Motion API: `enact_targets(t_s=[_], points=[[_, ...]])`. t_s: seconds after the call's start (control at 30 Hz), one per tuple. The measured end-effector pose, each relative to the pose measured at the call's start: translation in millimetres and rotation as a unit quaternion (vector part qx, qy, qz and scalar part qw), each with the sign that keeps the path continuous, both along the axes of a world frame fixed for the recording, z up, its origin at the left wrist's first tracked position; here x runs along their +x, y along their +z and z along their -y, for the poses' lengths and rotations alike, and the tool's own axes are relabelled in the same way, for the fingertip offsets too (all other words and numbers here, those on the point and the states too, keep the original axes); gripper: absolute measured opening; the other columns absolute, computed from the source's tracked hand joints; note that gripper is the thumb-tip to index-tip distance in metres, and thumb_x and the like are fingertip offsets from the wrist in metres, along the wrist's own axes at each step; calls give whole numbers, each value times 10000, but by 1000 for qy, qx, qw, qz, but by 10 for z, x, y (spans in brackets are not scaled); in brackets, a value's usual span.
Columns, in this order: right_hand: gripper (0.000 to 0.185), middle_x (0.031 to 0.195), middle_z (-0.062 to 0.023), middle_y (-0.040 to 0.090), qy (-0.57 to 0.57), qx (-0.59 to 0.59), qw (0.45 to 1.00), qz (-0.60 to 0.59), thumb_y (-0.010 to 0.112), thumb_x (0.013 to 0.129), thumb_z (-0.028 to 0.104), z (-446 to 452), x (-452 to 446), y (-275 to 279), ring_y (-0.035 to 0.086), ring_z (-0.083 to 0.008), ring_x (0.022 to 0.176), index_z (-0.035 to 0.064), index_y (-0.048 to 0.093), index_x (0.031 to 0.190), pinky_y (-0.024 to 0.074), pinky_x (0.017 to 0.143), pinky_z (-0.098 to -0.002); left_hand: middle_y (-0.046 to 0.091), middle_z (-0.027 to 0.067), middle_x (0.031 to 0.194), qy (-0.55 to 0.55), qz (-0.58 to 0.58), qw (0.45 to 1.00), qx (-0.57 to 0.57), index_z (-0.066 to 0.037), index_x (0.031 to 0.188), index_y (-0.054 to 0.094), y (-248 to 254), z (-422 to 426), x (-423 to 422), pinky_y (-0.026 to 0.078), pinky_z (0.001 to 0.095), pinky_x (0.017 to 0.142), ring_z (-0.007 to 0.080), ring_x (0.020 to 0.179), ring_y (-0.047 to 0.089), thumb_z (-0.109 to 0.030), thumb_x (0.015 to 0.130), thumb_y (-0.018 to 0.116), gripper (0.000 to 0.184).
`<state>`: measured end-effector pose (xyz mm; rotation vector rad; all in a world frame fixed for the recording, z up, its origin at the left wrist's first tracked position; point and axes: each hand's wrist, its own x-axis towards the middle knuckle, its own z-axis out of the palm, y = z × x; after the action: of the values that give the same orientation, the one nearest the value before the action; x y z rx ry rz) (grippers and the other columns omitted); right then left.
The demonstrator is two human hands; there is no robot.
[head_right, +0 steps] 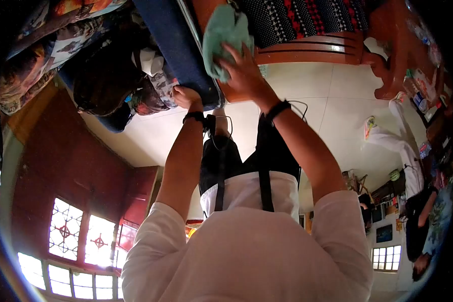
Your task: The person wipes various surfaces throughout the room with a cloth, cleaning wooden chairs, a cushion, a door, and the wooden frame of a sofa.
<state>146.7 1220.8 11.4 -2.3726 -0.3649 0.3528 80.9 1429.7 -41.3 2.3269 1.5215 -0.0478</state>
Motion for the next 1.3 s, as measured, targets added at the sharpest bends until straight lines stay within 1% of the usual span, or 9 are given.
enact_targets(t_s=[0.23,0.43,0.63,0.77,0.87,1.03,1.1,1.23,1.3], points=[[391,1279,-88,516,88,-63,979,-175,670,766,42,269,-974,211,521,-402,1154,139,666,1145,494,930,-479,641,303,1014,4,8,1000,-11,29,1023,623,-15,10,-36,418,576,818,508,927,576,-338,890,355,473],[491,1200,-194,562,-91,123,958,-244,626,773,-7,80,-789,615,572,-416,1084,86,559,1250,479,956,-439,553,220,1205,-141,89,984,-65,-27,1076,510,246,-159,-12,361,516,938,421,1148,489,-197,927,496,227],[458,1256,-187,581,-179,415,866,-216,592,878,80,-731,-324,640,569,-305,1176,54,500,1325,430,994,-376,470,242,1352,-456,162,822,-300,-9,1428,386,1319,-169,216,262,427,1120,358,1258,435,-135,960,491,496],[411,1227,-179,603,-220,326,881,-263,584,877,82,-979,-48,504,582,-303,1149,39,531,1283,430,987,-362,539,191,1320,-248,119,762,-587,1,1427,378,1483,-318,378,385,357,1051,301,1243,511,-150,907,616,591],[383,1133,-177,647,-222,168,934,-226,633,848,105,-851,97,566,616,-314,1081,42,563,1218,453,939,-345,602,220,1217,-367,139,803,-448,10,1357,456,1333,-306,340,436,380,1000,352,1163,573,-105,773,737,658],[450,1119,-223,619,-176,150,959,-166,688,817,135,-411,182,66,610,-405,1009,10,545,1225,483,872,-422,623,239,1056,-398,193,871,-216,12,1158,593,1086,-422,652,481,467,871,433,1012,587,-34,691,707,482],[513,1144,-268,574,-233,-91,953,171,674,860,234,-210,279,-134,615,-453,915,-43,488,1250,500,821,-486,603,237,1013,-380,199,881,-200,11,1126,598,1262,-456,1058,477,478,833,442,966,578,-39,703,675,432],[561,1193,-314,524,-319,73,945,-10,579,923,382,-325,450,-966,626,-470,914,-73,452,1226,519,801,-529,524,226,1114,-453,297,830,-133,-48,1171,565,1381,-445,1728,441,484,878,433,1033,513,-3,689,674,496],[583,1169,-300,563,-384,-163,888,-194,437,958,502,-625,797,-587,646,-456,929,-32,464,1191,537,764,-572,652,202,925,-464,271,841,-63,-11,1115,641,1576,-321,2041,496,444,842,375,913,634,-15,830,522,309]])
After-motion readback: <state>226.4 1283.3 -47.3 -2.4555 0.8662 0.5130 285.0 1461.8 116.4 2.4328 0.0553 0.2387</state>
